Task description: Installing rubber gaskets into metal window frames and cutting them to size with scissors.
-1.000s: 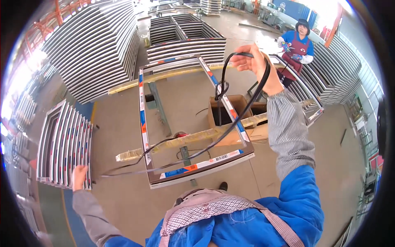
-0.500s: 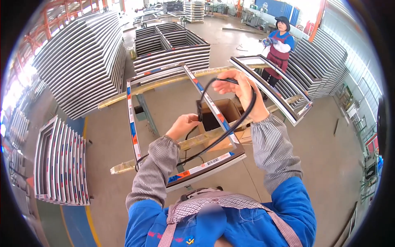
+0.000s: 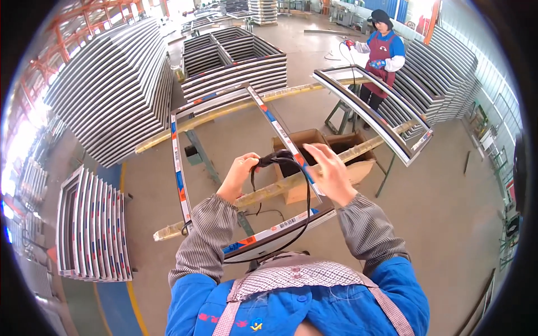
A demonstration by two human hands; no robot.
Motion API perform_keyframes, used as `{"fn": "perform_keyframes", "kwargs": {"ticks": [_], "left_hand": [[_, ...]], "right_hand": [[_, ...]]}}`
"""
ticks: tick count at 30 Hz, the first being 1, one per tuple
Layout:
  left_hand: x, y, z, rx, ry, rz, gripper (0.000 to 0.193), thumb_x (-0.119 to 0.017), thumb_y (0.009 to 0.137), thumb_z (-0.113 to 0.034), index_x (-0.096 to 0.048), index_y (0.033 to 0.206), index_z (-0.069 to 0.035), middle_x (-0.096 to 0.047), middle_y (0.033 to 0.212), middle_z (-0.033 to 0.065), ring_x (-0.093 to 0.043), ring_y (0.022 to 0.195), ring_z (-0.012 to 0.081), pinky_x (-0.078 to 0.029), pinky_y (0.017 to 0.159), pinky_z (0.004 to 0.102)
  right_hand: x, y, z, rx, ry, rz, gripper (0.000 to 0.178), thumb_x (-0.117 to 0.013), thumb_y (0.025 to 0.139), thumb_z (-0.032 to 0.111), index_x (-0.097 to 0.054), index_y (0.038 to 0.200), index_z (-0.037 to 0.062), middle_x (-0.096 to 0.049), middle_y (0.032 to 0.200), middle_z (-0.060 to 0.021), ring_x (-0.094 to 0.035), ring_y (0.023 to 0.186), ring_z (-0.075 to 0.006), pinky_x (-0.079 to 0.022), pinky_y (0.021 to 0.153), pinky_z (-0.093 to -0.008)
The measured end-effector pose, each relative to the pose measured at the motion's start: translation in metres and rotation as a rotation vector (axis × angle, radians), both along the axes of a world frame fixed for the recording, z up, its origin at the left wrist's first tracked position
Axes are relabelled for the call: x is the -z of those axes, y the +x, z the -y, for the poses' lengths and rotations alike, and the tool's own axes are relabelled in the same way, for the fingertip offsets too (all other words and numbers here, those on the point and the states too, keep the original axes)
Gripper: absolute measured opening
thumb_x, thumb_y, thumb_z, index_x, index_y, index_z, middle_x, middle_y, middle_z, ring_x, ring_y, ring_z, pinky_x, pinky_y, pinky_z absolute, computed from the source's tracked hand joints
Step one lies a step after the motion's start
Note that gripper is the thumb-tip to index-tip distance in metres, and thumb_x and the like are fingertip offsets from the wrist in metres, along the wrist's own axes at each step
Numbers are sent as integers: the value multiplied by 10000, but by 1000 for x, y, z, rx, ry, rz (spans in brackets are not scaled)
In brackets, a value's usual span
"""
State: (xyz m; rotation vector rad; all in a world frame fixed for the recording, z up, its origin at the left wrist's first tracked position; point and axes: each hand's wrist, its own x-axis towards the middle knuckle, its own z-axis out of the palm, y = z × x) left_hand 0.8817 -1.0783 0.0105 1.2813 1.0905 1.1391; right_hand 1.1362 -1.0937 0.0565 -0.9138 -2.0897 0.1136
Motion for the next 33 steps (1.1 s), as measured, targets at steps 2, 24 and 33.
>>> {"fn": "perform_keyframes", "kwargs": {"ticks": [2,24,33], "left_hand": [[-7,6,7,34,-8,-18,183,-449,807,-174,-588,798,-55,-522,666,-43,-367,598,35,-287,582,200],[34,27,27,-155,4,220,212,-447,862,-190,-567,758,-51,-501,679,-30,-434,688,47,-328,645,205],[-1,55,32,-181,251,-267,172,-505,840,-145,-566,813,13,-504,602,52,-468,563,110,-387,531,270]], "right_hand": [[-12,-24,2,-69,154,54,460,-643,714,51,-528,1159,70,-548,1091,-124,-556,964,-297,-432,838,-326],[24,-23,-18,191,-77,-455,334,-551,786,-16,-471,1109,18,-538,1086,-119,-549,974,-203,-441,827,-315],[16,-33,2,-4,-37,280,443,-514,710,-9,-505,1145,75,-618,939,-78,-604,803,-249,-452,781,-344]]}}
